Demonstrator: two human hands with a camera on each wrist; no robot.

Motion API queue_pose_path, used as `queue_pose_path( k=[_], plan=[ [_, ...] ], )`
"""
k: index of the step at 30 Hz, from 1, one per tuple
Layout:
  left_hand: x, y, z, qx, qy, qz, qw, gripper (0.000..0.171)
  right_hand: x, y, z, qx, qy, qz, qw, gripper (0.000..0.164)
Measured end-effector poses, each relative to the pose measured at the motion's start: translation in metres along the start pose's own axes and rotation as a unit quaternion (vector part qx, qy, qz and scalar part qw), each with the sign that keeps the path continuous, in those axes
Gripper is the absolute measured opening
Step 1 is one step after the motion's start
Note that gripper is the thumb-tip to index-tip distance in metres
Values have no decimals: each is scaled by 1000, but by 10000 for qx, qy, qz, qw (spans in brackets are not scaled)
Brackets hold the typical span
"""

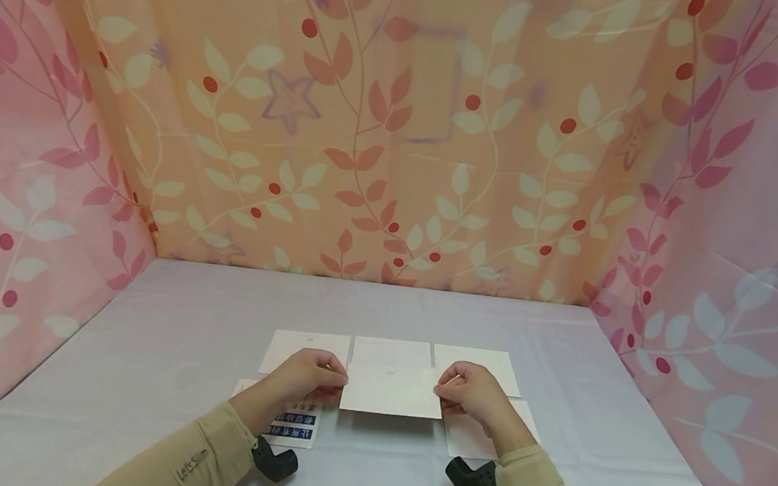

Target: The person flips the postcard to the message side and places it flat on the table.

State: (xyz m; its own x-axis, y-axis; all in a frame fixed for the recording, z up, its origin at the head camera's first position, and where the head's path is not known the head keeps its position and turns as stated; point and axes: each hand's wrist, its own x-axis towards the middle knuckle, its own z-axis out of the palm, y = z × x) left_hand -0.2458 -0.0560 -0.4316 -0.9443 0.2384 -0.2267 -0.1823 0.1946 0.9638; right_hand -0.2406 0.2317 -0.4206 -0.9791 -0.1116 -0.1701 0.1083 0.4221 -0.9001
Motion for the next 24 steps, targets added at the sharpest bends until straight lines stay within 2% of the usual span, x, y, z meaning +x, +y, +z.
queue_pose_path(
  k=[5, 12, 24],
  plan=[
    [-1, 0, 3, 85, 137, 13, 9999, 15, 0, 1, 1, -9, -53, 77, 10000, 20],
    [-2, -4, 7, 437, 247, -23, 9987, 17, 1, 4, 1, 2, -95, 129, 9999, 22],
    [-1, -5, 8, 517, 276, -11, 9983, 12, 0, 2, 3, -60, -64, 282, 9996, 20]
  ],
)
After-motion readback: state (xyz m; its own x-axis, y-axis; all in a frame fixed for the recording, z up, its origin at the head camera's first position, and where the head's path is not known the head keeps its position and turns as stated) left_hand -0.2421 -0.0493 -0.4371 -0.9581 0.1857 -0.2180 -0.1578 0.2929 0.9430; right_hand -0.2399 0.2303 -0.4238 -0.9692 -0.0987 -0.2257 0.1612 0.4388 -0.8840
